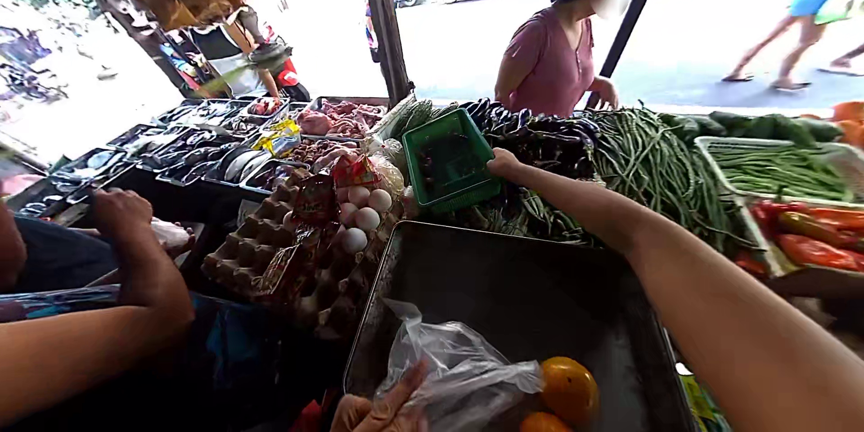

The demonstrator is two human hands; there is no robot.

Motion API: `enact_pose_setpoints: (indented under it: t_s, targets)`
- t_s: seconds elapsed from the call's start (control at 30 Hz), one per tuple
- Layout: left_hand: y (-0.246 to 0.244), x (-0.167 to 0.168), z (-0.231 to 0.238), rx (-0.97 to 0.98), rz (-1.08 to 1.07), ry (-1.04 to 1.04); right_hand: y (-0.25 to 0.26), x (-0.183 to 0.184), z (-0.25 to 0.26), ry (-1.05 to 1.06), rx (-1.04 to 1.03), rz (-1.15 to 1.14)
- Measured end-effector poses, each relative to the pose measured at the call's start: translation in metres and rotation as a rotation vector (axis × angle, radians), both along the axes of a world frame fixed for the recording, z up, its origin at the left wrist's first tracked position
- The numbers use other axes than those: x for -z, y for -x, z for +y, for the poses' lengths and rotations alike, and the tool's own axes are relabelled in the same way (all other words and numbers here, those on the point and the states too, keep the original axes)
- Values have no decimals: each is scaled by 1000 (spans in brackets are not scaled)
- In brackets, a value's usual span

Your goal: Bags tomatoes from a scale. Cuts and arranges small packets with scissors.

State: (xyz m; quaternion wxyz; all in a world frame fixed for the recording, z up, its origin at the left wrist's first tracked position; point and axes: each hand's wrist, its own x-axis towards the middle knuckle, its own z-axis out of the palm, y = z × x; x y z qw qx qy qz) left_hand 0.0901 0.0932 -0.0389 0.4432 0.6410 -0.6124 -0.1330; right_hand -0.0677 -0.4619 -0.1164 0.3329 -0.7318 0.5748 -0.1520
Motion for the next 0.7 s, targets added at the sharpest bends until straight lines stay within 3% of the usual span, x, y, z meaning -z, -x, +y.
enact_pose_setpoints:
  t_s: [0.13,0.33,0.47,0.57,0.7]
  targets:
    - [1,0,-14,-19,-54,50,4,-40,30,137,23,-97]
    - [16,-12,-52,120,68,-32,49,-154,114,357,22,-161]
    - [26,-33,-102,319,206,-437,80,-216,168,469,34,-216]
    - [39,-54,-135,403,386,-658,94,-238,201,521,45,-212]
    - [46,-67,-154,398,485,-700,112,-239,240,592,-9,-180]
